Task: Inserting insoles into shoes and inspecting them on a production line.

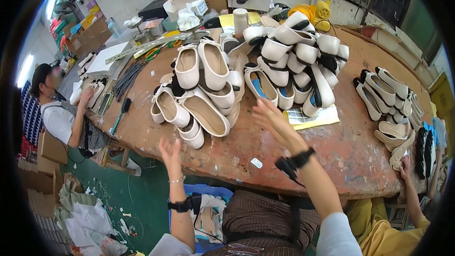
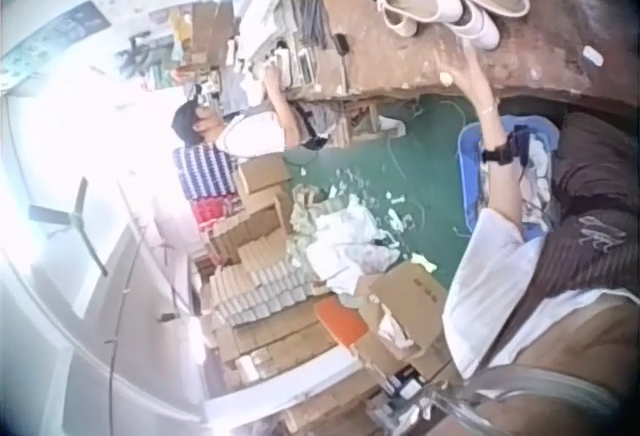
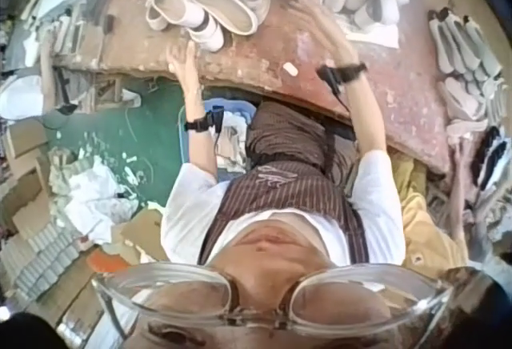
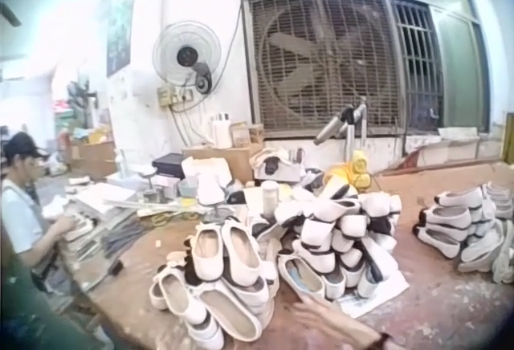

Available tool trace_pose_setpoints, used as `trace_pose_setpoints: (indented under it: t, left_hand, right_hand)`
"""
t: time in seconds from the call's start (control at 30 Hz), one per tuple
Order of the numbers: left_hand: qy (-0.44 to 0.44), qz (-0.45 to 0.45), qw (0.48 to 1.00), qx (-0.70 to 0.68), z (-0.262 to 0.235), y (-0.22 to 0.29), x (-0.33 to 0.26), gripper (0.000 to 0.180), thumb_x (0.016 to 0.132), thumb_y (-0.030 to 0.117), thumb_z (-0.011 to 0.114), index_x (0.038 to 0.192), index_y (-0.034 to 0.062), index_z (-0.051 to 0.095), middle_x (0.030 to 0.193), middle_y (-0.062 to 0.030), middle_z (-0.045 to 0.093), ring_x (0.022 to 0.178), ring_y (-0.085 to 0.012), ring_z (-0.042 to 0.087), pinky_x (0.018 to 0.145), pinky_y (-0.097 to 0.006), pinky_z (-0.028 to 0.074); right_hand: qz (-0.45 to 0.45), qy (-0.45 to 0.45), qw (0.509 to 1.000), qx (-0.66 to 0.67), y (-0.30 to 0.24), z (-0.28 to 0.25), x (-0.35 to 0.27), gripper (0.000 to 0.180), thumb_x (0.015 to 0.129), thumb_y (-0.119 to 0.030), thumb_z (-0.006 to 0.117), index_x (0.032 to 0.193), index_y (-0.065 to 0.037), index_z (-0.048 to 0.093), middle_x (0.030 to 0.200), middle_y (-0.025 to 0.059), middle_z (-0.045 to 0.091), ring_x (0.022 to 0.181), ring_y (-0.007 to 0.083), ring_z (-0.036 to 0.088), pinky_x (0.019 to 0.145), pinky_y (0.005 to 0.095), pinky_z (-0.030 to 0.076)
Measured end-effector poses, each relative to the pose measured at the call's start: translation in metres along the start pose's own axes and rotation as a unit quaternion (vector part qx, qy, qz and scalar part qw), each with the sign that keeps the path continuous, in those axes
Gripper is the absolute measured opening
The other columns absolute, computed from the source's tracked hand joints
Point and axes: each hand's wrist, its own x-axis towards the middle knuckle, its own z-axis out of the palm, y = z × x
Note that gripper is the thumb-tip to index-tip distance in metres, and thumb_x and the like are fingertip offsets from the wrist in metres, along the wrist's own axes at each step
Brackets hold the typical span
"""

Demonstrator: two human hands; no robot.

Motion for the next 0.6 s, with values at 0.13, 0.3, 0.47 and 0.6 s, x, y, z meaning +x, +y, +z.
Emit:
trace_pose_setpoints:
  t: [0.13,0.3,0.47,0.6]
  left_hand:
    - [-0.055,0.005,0.998,0.018,0.019,-0.029,0.062,0.098,0.081,0.026,0.083,0.15,-0.0041,0.02,0.151,-0.024,0.032,0.136,-0.031,0.04,0.111,-0.04,0.035]
    - [-0.145,-0.06,0.987,0.033,0.021,-0.029,0.088,0.061,0.076,0.013,0.085,0.126,-0.0031,0.053,0.118,-0.0105,0.062,0.106,-0.0194,0.061,0.095,-0.034,0.048]
    - [-0.098,-0.064,0.993,0.018,0.035,-0.022,0.077,0.056,0.072,0.005,0.083,0.121,-0.0028,0.057,0.113,-0.0089,0.063,0.101,-0.0199,0.062,0.092,-0.034,0.049]
    - [0.014,-0.115,0.992,-0.051,0.017,-0.029,0.069,0.059,0.071,-0.004,0.073,0.126,-0.0024,0.053,0.115,-0.0091,0.062,0.101,-0.0217,0.062,0.09,-0.035,0.051]
  right_hand:
    - [0.059,0.022,0.998,0.017,0.0,0.04,0.087,0.09,0.094,-0.057,0.058,0.157,-0.01,0.014,0.157,0.0246,0.026,0.14,0.0352,0.037,0.114,0.0442,0.032]
    - [0.006,0.006,1.0,-0.029,0.005,0.049,0.122,0.104,0.084,-0.044,0.076,0.159,-0.012,0.01,0.149,0.0141,0.037,0.132,0.0261,0.042,0.105,0.0423,0.039]
    - [-0.027,-0.033,0.999,-0.015,0.007,0.042,0.144,0.103,0.074,-0.019,0.079,0.156,-0.011,0.018,0.143,0.0129,0.042,0.131,0.0232,0.043,0.104,0.0365,0.041]
    - [-0.027,-0.053,0.99,-0.125,0.009,0.076,0.124,0.091,0.067,-0.002,0.067,0.15,-0.009,0.033,0.137,0.0119,0.047,0.123,0.0223,0.049,0.098,0.0334,0.047]
